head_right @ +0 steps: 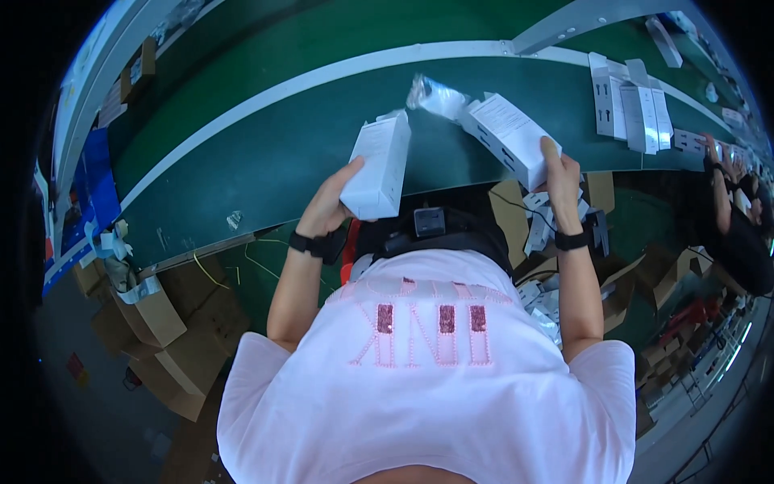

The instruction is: Packaging bottles into boxes on an assembly line.

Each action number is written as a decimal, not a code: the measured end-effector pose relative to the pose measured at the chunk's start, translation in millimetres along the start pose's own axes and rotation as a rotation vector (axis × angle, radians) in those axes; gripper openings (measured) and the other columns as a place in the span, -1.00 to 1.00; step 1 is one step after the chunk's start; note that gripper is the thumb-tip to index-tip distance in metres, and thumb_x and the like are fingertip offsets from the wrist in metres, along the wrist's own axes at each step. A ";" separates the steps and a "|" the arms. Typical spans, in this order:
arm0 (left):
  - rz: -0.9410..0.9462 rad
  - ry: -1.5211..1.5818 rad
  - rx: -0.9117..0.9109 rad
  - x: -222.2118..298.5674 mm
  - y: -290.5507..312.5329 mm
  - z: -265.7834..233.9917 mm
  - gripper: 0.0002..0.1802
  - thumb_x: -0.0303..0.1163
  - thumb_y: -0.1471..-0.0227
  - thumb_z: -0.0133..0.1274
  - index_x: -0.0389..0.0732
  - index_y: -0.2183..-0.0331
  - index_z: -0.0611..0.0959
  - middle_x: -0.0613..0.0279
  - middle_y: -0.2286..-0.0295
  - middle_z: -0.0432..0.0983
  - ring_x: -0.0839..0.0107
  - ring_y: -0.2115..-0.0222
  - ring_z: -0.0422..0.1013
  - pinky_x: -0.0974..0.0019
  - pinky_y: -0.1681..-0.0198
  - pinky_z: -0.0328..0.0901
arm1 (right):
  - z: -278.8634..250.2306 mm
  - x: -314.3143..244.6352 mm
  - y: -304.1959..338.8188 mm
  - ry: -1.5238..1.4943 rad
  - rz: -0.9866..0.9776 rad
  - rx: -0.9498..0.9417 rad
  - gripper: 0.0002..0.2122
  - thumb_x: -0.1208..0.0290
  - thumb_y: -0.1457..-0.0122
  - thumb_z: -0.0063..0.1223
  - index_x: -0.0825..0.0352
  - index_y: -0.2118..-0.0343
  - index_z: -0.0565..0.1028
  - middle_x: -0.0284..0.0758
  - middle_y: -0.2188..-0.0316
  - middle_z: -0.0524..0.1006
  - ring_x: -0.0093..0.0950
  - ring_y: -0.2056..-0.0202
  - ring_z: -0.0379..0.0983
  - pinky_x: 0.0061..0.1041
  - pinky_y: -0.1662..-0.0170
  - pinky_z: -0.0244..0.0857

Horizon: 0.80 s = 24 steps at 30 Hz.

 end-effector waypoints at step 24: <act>0.389 -0.107 0.299 -79.2 -38.1 -32.4 -0.39 -0.36 -0.06 0.14 -0.34 -0.11 0.36 0.11 0.08 0.45 0.41 0.05 0.36 0.36 -0.05 0.22 | 16.9 91.2 -109.2 0.089 -0.142 -0.271 -0.47 0.28 -0.09 -0.01 0.41 -0.12 0.28 -0.17 0.00 0.40 -0.33 -0.03 0.31 -0.34 -0.12 0.15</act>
Point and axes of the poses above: each hand's wrist, its own y-axis away from the middle knuckle, its own z-axis out of the palm, x = y × z, the point moved 4 cm from there along -y, towards the middle knuckle
